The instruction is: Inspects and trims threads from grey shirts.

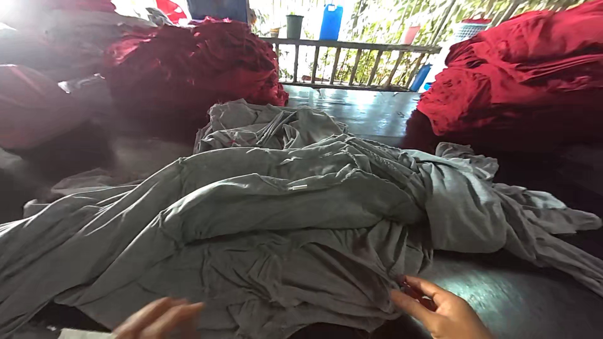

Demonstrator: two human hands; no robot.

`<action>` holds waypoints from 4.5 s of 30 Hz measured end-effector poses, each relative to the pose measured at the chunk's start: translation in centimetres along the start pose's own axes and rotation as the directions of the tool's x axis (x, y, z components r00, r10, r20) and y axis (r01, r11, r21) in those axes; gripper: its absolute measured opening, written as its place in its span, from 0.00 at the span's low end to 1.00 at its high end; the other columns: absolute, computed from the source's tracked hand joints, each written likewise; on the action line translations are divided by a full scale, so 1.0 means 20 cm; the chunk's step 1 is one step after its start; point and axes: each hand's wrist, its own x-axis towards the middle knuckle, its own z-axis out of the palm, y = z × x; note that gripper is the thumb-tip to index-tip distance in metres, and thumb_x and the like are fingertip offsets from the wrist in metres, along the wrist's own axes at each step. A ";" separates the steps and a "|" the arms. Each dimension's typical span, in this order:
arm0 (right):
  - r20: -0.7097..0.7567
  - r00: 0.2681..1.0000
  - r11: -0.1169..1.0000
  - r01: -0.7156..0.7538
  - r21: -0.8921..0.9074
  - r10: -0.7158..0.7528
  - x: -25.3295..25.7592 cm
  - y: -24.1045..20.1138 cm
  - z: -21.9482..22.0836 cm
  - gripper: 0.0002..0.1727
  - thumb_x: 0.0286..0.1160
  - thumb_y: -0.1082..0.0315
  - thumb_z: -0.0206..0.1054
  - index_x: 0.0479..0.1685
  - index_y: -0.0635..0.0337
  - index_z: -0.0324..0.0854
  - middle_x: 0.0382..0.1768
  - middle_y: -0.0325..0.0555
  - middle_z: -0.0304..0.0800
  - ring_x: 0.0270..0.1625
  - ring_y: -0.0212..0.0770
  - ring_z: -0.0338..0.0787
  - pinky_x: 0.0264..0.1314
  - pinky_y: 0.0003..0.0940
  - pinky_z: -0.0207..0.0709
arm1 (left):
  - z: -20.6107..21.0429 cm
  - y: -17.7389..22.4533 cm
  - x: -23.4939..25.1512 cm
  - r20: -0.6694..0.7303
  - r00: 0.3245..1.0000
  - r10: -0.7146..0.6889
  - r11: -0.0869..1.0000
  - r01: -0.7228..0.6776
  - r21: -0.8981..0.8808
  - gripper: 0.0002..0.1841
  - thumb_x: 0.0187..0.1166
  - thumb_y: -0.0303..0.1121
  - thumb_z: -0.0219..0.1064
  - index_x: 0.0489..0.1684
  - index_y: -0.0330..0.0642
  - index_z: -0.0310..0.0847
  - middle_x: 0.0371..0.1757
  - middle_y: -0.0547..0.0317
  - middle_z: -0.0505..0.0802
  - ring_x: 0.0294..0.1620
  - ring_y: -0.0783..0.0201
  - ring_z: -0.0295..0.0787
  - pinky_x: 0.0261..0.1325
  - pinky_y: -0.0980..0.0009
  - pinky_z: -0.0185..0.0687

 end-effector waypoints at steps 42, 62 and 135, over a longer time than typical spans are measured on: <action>-0.300 0.768 0.794 0.605 0.055 -0.565 0.35 -0.08 -0.13 0.09 0.75 0.78 0.62 0.44 0.76 0.84 0.37 0.35 0.89 0.39 0.09 0.81 0.46 0.09 0.74 | 0.17 0.02 0.28 0.298 0.935 -0.191 0.870 0.302 -0.389 0.13 0.82 0.20 0.58 0.51 0.10 0.76 0.43 0.40 0.89 0.44 0.74 0.84 0.54 0.77 0.79; -0.357 0.811 0.784 0.563 0.262 -0.463 0.94 -0.37 -0.05 0.06 0.76 0.77 0.62 0.37 0.65 0.85 0.30 0.24 0.86 0.36 0.11 0.82 0.47 0.11 0.76 | 0.46 -0.27 1.17 0.726 0.594 -0.346 0.936 0.273 0.223 0.16 0.86 0.36 0.66 0.57 0.31 0.88 0.58 0.33 0.90 0.65 0.37 0.84 0.72 0.39 0.69; -0.075 0.694 0.688 0.683 -0.247 -0.716 0.72 -0.42 -0.08 0.19 0.69 0.79 0.68 0.61 0.73 0.86 0.38 0.57 0.92 0.32 0.36 0.85 0.40 0.29 0.80 | 0.90 0.38 0.81 0.134 0.964 0.229 0.843 -0.128 -0.523 0.20 0.67 0.34 0.77 0.57 0.34 0.90 0.59 0.38 0.92 0.65 0.35 0.85 0.66 0.33 0.66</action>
